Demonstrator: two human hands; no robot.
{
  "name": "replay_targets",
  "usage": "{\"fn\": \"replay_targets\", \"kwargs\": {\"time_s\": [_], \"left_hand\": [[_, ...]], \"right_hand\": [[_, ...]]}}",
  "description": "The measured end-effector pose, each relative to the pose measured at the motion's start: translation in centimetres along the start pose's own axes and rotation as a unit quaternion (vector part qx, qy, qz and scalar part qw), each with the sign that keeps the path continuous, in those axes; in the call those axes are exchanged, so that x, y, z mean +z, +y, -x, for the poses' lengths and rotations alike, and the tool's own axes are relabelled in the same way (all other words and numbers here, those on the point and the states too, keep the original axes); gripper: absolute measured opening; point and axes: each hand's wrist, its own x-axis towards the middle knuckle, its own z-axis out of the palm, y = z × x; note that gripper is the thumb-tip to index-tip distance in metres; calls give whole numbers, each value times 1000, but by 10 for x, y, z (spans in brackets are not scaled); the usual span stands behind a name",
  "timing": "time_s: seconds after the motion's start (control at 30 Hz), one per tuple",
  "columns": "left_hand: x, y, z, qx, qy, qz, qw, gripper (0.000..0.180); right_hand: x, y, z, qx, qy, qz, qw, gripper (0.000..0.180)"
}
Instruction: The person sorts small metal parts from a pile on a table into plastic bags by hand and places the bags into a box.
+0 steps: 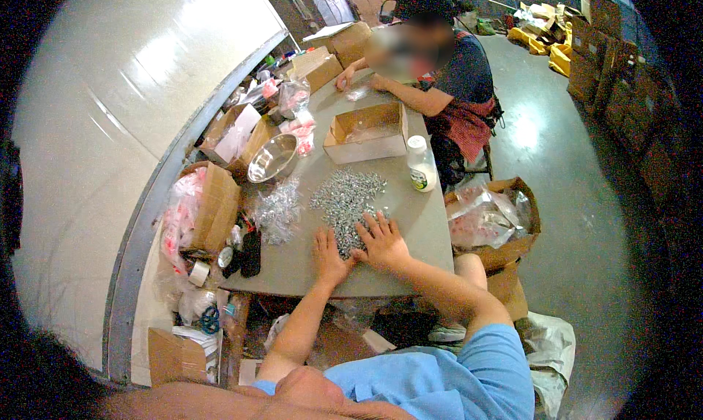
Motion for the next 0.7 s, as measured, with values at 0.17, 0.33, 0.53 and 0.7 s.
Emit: {"fn": "replay_targets", "kwargs": {"time_s": [0.17, 0.33, 0.53, 0.7], "left_hand": [[-22, 20, -11, 51, -54, -18, 997, 85], [-38, 33, -7, 101, -125, -37, 986, 78], [-25, 30, -9, -28, -85, -53, 995, 88], [-39, 43, 6, 69, -155, -86, 982, 87]], "right_hand": [[-3, 1, -1, 27, 11, -23, 999, 64], [4, 9, -4, 49, 107, -105, 987, 51], [14, 27, -13, 74, 255, -304, 915, 31], [13, 29, -14, 82, 274, -314, 905, 28]]}}
